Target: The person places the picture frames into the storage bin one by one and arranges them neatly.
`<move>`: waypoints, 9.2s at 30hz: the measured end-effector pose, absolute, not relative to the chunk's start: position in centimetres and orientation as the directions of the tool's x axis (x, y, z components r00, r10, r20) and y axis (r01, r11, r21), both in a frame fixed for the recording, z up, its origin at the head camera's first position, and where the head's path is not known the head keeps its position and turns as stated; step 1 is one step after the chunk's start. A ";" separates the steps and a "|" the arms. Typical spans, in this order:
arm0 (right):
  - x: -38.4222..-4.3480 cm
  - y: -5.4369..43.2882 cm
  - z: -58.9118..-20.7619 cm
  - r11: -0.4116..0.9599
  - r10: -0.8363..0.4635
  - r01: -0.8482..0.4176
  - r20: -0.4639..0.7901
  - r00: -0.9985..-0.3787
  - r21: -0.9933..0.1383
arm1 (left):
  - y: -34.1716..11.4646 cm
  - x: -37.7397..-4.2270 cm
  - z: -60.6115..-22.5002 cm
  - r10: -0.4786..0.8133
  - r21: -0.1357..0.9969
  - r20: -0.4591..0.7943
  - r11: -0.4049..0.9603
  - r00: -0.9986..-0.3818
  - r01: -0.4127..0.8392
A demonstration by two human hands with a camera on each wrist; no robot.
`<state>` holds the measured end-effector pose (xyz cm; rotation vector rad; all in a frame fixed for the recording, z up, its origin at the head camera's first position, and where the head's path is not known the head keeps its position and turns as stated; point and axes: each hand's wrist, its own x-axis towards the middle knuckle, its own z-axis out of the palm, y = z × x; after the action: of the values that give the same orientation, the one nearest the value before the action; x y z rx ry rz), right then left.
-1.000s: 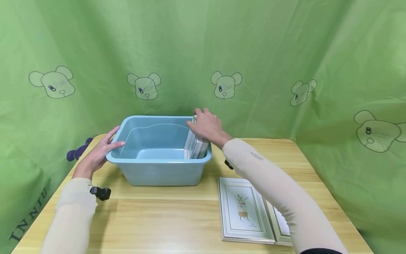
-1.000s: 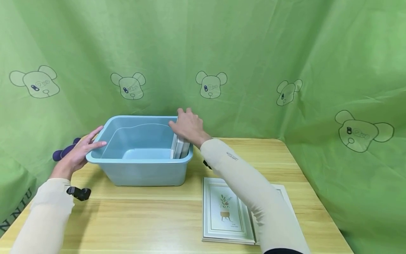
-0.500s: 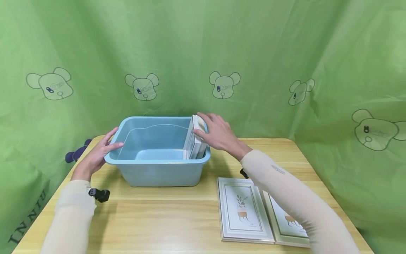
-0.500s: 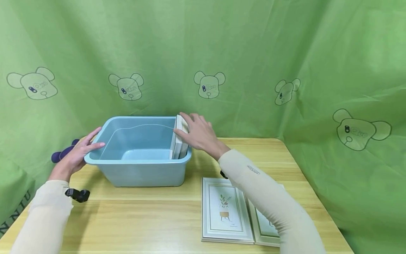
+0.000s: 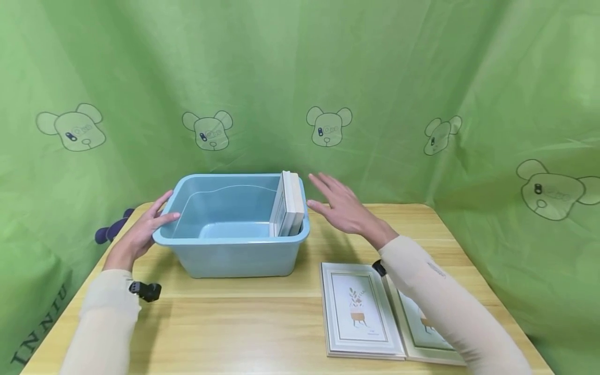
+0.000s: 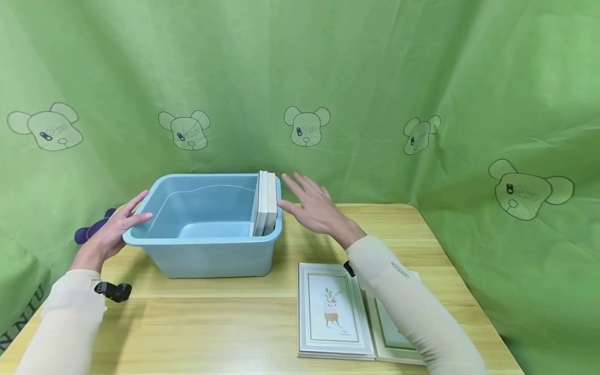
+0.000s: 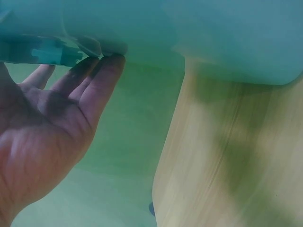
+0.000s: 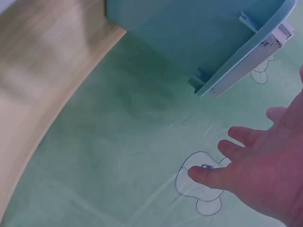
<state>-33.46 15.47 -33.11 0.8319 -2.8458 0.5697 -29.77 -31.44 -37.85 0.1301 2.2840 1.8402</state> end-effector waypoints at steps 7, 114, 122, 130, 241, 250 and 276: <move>-32.4 18.2 -34.9 0.778 -0.501 -0.538 0.197 -0.843 -0.325 | -31.5 -29.7 -37.8 0.205 0.975 -0.108 0.213 -0.973 -0.063; -28.4 25.0 -46.8 0.761 -0.645 -0.646 0.033 -0.763 -0.057 | -31.3 -29.5 -37.8 0.197 0.975 -0.097 0.215 -0.976 -0.054; -28.3 24.8 -46.7 0.755 -0.654 -0.656 0.063 -0.754 -0.010 | -31.3 -29.5 -37.8 0.201 0.978 -0.104 0.201 -0.974 -0.063; -28.0 25.0 -45.6 0.768 -0.637 -0.640 0.074 -0.767 -0.018 | -31.3 -29.6 -37.9 0.201 0.977 -0.105 0.205 -0.974 -0.063; -19.2 25.2 -30.5 0.514 -0.823 -0.838 0.170 -0.542 -0.182 | -31.5 -29.5 -37.9 0.194 0.980 -0.095 0.191 -0.976 -0.057; -19.7 24.5 -28.3 0.549 -0.814 -0.817 0.111 -0.571 -0.177 | -31.3 -29.4 -37.9 0.194 0.980 -0.114 0.185 -0.974 -0.078; -21.1 21.3 -22.5 0.644 -0.662 -0.625 0.088 -0.744 -0.441 | -31.4 -29.5 -37.7 0.195 0.980 -0.120 0.181 -0.974 -0.084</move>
<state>-21.07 21.32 -22.53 1.1462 -2.9211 0.7345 -29.48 -31.39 -37.69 0.1066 2.2369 1.8782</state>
